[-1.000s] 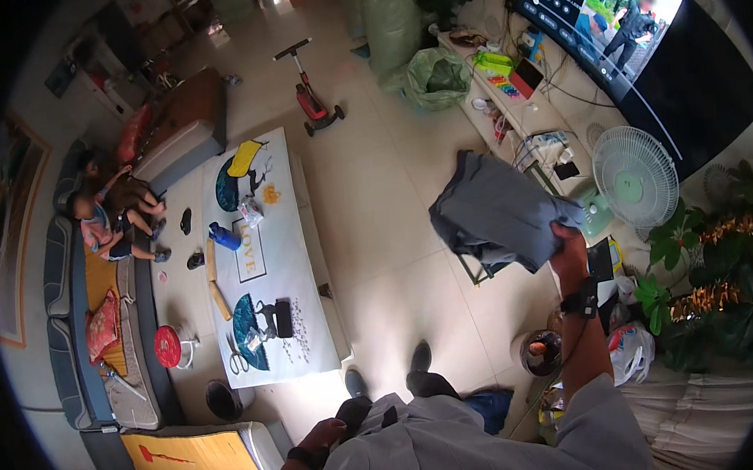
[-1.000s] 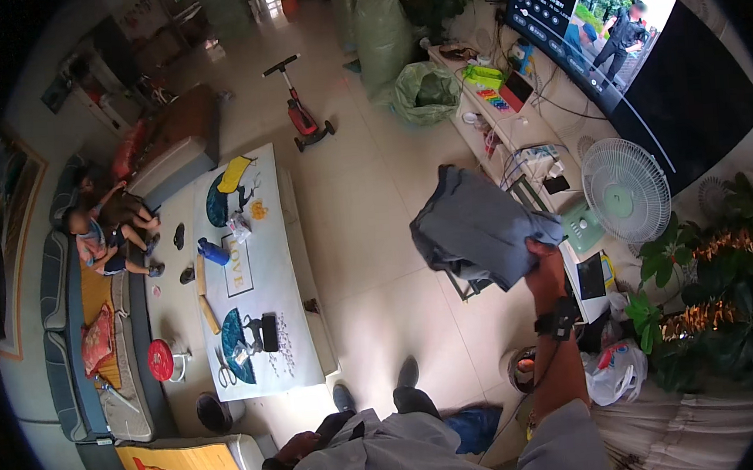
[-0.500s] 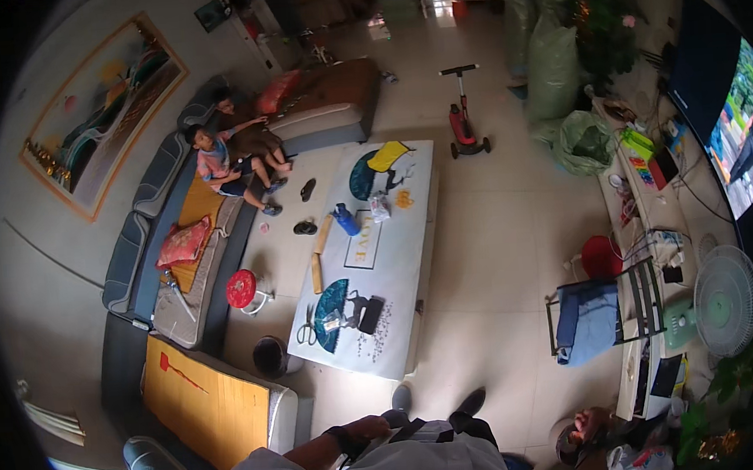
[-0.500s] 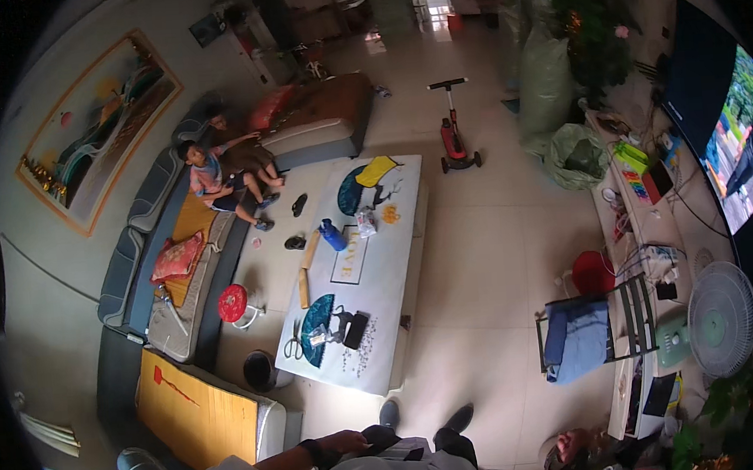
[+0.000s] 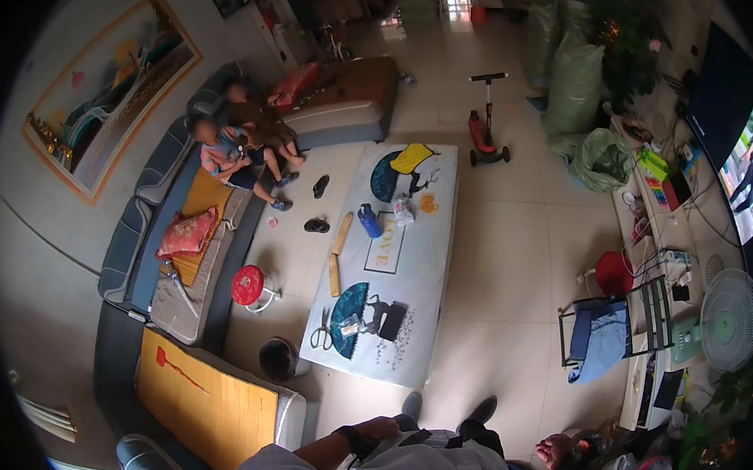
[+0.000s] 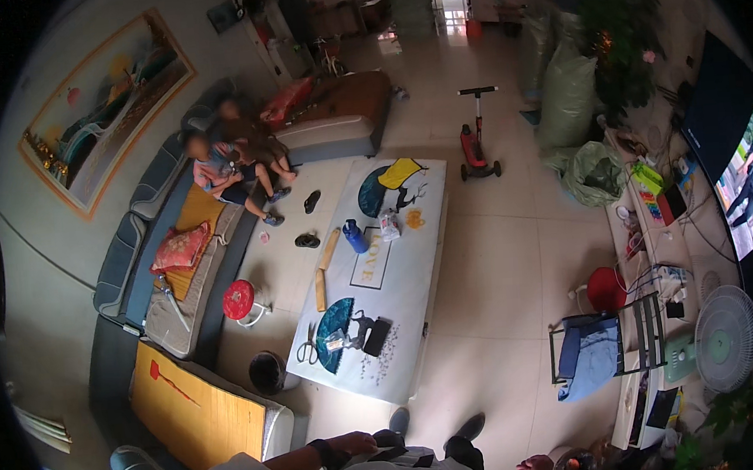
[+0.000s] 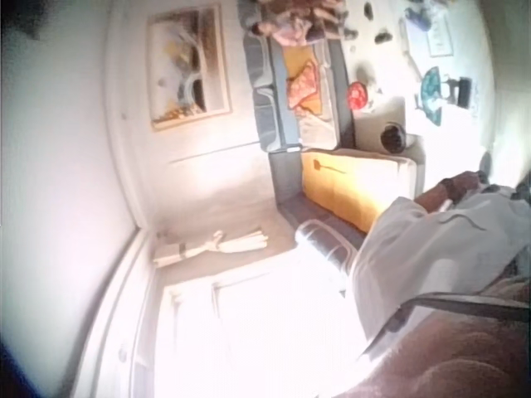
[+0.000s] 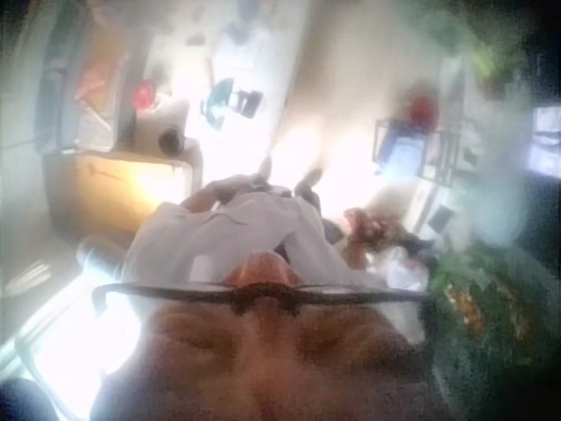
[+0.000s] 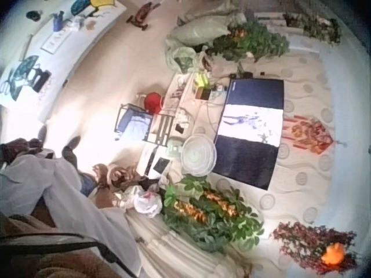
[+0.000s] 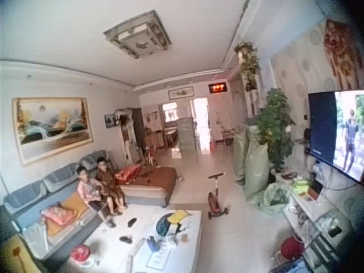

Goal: The person inspects a pair of light blue jeans, then uses a small blade to cut threads on the hem and pocket area. After finishing the first pair, the person picks up a second pair of dark blue jeans and begins inspecting the waistband and pockets.

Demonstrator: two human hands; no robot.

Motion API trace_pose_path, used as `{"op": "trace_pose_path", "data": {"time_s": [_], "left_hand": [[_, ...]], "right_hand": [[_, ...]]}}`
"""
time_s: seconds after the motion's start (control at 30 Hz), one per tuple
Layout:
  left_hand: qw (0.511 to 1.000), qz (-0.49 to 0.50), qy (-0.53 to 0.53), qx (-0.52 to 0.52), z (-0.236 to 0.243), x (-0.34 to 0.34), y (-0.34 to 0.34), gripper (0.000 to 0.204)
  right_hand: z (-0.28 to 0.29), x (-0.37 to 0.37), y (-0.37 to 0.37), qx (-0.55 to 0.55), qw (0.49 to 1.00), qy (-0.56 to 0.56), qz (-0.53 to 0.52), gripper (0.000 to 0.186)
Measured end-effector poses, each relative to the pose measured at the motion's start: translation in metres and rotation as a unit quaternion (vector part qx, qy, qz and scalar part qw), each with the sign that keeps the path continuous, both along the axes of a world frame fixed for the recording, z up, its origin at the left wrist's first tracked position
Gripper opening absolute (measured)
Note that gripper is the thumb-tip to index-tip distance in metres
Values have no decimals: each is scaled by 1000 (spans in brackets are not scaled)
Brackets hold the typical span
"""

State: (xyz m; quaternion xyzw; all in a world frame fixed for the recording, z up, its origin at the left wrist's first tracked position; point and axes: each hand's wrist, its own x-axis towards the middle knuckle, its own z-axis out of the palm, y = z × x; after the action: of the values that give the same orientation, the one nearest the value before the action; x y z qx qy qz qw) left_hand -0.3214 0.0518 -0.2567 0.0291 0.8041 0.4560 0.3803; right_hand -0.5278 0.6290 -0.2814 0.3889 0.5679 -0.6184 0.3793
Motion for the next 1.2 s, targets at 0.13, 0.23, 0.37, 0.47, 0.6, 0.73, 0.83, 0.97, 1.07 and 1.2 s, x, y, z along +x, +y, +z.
{"op": "trace_pose_path", "data": {"time_s": [0.13,0.23,0.37,0.47,0.6,0.73,0.83,0.97,1.07,1.2], "left_hand": [[1000,-20,-16,2,13,9,-36,39],[995,60,-71,40,6,39,-65,33],[958,-194,203,-56,-38,76,-109,26],[968,-185,139,-102,-58,92,-127,25],[943,-183,271,-58,-40,84,-143,16],[934,-220,252,-124,-33,87,-142,13],[900,-313,263,-154,-23,82,-134,14],[978,-164,47,-123,-12,85,-110,24],[985,7,-122,-125,-7,95,-86,37],[980,-59,-105,-161,2,114,-65,40]], "right_hand": [[3,32,-41,37,998,-41,-28,13],[44,49,-105,52,994,-83,-48,14],[24,124,-129,-13,986,128,110,13],[15,148,-159,-4,999,29,-24,2],[29,175,-171,47,998,6,-29,9],[34,199,-170,33,996,44,-77,9],[34,218,-167,22,991,59,-115,6],[14,281,-153,40,985,70,-155,10],[3,345,-144,61,979,62,-184,12],[-24,466,-133,22,959,-32,-281,6]]}}
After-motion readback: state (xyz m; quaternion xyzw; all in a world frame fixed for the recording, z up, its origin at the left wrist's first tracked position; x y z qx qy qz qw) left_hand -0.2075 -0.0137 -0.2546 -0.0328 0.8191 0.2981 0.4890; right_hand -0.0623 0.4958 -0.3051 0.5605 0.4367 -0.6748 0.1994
